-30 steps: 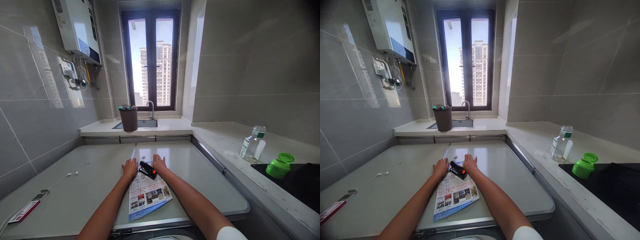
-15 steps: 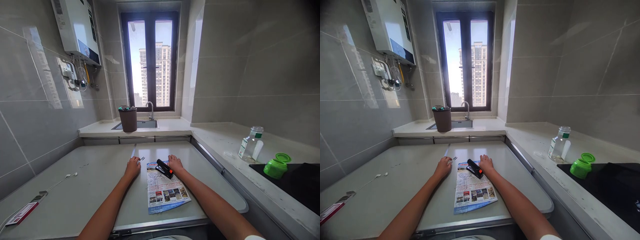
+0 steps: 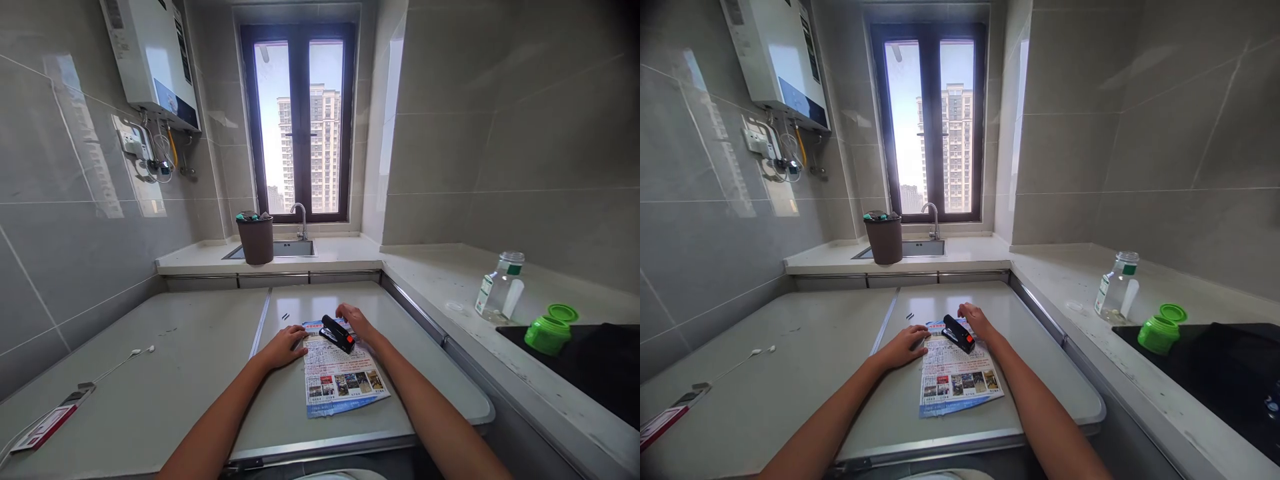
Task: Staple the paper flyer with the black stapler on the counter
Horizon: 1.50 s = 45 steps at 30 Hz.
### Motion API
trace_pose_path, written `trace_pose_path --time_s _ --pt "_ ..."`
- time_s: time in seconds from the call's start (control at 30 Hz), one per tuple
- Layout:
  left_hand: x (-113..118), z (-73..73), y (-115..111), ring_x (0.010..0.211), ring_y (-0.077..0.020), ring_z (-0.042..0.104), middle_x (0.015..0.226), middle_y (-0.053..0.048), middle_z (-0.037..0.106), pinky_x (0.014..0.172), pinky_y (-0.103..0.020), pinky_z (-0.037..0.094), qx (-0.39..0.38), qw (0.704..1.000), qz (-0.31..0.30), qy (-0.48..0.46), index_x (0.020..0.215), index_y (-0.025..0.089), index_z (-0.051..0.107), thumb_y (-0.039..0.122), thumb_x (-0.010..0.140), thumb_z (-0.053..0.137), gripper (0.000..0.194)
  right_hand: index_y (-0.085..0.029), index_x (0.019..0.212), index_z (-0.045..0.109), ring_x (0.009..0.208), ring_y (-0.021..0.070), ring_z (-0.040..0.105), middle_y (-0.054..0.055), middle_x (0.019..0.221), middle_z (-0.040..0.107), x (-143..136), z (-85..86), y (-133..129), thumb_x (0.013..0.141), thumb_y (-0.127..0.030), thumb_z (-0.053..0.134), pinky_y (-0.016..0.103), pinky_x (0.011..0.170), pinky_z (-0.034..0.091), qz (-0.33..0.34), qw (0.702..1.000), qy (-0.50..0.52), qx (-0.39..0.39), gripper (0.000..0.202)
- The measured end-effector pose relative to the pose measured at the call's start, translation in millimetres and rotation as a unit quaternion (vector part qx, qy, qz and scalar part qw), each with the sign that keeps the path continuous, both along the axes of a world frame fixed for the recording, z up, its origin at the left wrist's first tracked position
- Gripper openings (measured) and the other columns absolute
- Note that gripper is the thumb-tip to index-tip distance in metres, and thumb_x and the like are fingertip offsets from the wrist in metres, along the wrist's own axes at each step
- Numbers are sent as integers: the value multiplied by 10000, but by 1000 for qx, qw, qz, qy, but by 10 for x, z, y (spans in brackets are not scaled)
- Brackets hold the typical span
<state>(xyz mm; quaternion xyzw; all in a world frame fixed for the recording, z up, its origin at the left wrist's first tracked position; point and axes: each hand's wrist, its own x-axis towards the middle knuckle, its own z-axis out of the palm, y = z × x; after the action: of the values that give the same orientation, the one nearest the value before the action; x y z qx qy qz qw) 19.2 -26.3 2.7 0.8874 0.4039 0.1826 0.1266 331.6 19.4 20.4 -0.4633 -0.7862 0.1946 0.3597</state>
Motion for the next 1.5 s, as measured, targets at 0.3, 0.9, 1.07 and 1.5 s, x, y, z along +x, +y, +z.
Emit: trace_pose_path --time_s 0.3,0.9,1.07,1.5 --pt "-17 -5 -13 1396 -335 553 1521 -134 584 1210 -510 409 -7 1000 -5 -29 1422 254 667 435 953 680 503 -230 1256 654 1001 268 678 94 1145 751 -132 67 -270 812 -388 813 326 832 470 62 985 -161 10 498" --pt "62 65 -63 1314 -286 631 1439 -90 669 1145 -441 473 8 999 -16 -32 1302 259 714 320 964 640 352 -242 1295 728 1060 250 692 79 1177 764 -310 107 -289 912 -283 744 363 960 504 146 982 -80 84 385" --pt "99 79 -79 1130 -270 689 1228 -72 741 1013 -391 512 30 999 17 -19 1158 252 746 291 952 630 240 -207 995 783 853 203 664 63 948 739 -91 165 -194 948 -411 706 328 825 511 118 989 -17 91 224" --pt "155 76 -65 1068 -282 683 1111 -71 743 952 -374 500 2 998 47 -49 1051 235 765 363 894 730 206 -170 636 736 659 162 576 48 697 693 156 140 -47 851 -638 717 293 663 424 109 994 -21 -8 516"
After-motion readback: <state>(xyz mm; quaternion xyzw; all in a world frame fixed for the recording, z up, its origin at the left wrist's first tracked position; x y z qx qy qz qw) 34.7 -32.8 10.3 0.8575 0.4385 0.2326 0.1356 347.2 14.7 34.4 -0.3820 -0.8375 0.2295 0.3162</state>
